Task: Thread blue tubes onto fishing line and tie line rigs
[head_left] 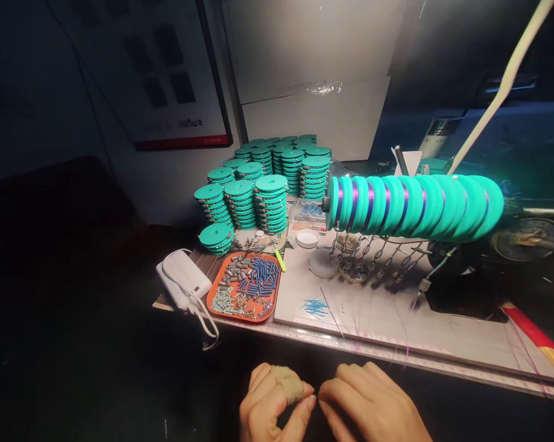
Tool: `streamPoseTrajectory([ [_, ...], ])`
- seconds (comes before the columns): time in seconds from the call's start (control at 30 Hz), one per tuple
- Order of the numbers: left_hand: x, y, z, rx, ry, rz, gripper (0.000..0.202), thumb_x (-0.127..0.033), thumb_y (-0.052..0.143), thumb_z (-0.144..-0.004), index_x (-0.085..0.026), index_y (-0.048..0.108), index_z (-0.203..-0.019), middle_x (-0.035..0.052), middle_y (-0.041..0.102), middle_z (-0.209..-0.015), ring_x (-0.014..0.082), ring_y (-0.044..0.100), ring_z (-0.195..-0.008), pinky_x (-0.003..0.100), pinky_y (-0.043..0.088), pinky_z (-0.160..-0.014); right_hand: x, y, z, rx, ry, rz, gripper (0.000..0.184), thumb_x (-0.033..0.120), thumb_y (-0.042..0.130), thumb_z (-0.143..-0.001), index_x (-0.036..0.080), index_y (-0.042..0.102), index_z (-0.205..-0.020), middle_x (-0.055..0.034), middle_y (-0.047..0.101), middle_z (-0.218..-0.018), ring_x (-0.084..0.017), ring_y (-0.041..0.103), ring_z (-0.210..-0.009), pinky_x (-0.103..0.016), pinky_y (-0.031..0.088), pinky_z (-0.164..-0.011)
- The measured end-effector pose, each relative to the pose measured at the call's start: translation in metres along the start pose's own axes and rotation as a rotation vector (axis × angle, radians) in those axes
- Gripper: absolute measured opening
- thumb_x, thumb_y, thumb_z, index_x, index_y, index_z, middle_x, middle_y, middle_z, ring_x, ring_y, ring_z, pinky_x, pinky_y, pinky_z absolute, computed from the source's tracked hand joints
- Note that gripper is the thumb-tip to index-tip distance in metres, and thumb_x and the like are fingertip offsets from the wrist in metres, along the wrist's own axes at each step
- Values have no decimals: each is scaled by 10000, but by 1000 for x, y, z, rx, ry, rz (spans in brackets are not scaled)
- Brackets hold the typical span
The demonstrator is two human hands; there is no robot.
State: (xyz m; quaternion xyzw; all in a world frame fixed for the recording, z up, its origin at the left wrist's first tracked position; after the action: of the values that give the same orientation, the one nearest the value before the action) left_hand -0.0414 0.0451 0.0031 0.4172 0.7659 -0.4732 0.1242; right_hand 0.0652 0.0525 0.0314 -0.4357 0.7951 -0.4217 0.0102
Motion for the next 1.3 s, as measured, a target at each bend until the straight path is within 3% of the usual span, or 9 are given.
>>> streamPoseTrajectory([
  [0.27,-9,-3,0,-47,57,-101,175,-22,604,-693,-181,606,-765,10,599,-645,145,562,-623,264,475,-568,5,1,-5,16,-35,70,449,202,295,-917,190,510,-522,23,485,-476,-116,391,-425,-248,254,-470],
  [0.6,-8,-5,3,-189,7,-88,133,-63,559,-728,-185,599,-695,-3,559,-614,131,501,-585,275,409,-573,4,1,-6,5,-30,75,452,190,297,-914,186,485,-503,27,467,-468,-114,364,-421,-250,233,-478],
  [1.3,-24,-9,4,-322,134,-310,170,-64,529,-718,-188,577,-612,14,596,-582,142,473,-554,334,376,-609,5,5,-3,-13,6,74,393,137,335,-856,187,436,-480,29,443,-463,-114,344,-426,-257,239,-476],
])
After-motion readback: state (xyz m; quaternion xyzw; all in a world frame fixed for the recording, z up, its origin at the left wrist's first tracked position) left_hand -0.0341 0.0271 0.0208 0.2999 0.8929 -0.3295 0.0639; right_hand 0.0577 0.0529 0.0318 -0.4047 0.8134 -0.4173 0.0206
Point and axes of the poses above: each hand's wrist, its own z-axis away from the middle knuckle, its own y-axis out of the palm, x = y × z, the point moved 9 cm from there along -z, towards the middle knuckle
